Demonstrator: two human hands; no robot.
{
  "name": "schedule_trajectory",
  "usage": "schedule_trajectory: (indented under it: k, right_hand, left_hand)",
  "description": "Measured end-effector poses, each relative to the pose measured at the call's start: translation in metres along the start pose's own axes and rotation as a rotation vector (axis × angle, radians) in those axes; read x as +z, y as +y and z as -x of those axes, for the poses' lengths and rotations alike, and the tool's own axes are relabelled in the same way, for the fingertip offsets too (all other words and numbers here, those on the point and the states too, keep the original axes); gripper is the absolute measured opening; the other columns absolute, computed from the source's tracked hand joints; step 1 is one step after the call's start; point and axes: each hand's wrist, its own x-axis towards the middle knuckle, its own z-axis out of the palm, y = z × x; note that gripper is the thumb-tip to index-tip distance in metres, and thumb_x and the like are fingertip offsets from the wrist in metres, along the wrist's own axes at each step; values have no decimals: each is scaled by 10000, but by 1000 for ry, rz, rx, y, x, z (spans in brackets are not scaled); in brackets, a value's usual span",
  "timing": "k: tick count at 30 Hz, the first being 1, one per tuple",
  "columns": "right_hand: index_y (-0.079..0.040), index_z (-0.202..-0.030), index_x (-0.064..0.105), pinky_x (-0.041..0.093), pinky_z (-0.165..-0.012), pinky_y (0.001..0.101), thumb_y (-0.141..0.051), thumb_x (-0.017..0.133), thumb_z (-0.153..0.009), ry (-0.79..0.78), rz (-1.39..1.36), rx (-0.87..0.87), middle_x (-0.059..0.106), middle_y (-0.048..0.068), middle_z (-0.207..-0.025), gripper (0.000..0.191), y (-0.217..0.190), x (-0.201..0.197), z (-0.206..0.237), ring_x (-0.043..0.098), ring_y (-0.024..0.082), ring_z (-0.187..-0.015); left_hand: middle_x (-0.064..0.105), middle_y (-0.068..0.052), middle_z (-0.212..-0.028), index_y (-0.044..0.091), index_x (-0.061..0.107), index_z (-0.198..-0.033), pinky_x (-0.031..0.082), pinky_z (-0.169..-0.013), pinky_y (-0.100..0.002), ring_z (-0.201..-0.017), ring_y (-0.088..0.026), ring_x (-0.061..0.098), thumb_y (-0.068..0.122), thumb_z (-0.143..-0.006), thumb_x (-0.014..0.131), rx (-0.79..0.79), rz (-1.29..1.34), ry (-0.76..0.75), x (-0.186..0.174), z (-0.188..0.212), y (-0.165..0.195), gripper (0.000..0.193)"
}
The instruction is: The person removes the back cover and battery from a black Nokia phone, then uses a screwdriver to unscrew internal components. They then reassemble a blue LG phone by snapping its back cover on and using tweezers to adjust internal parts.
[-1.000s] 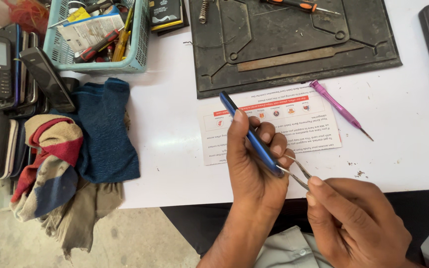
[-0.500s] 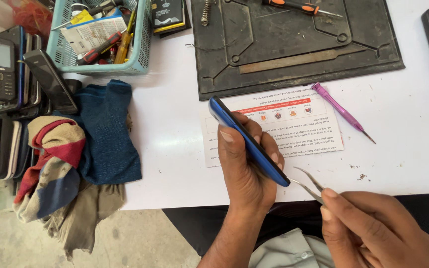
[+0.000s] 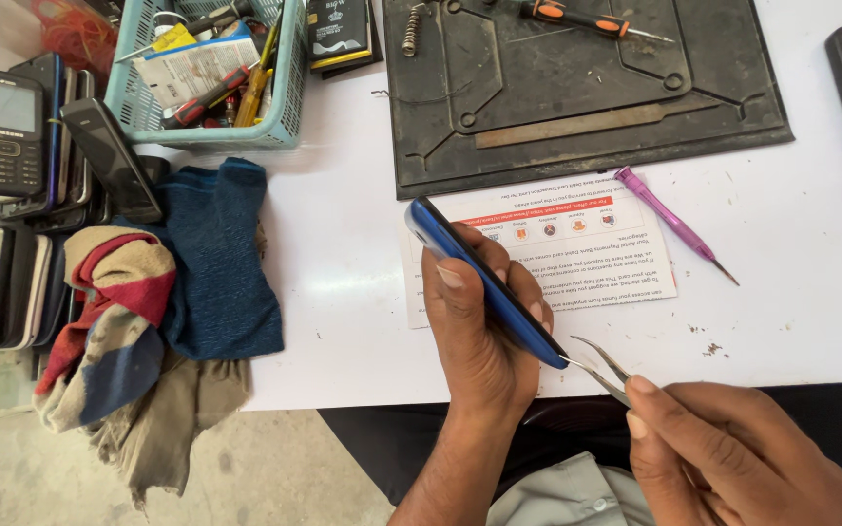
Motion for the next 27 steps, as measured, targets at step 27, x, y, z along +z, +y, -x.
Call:
schedule_trajectory:
  k: [27]
  right_hand:
    - [-83,-1152,758,556,-557,217,-109,760,-879,121,-29,8,730,82,-911,274,-29,-2,-37,705,82,-659]
  left_hand:
    - [567,-25,-821,23,476,-1166,494,-539,-234,-625,-92,571,627,-879,769,-27,-144,-31,-1,17,-17,730]
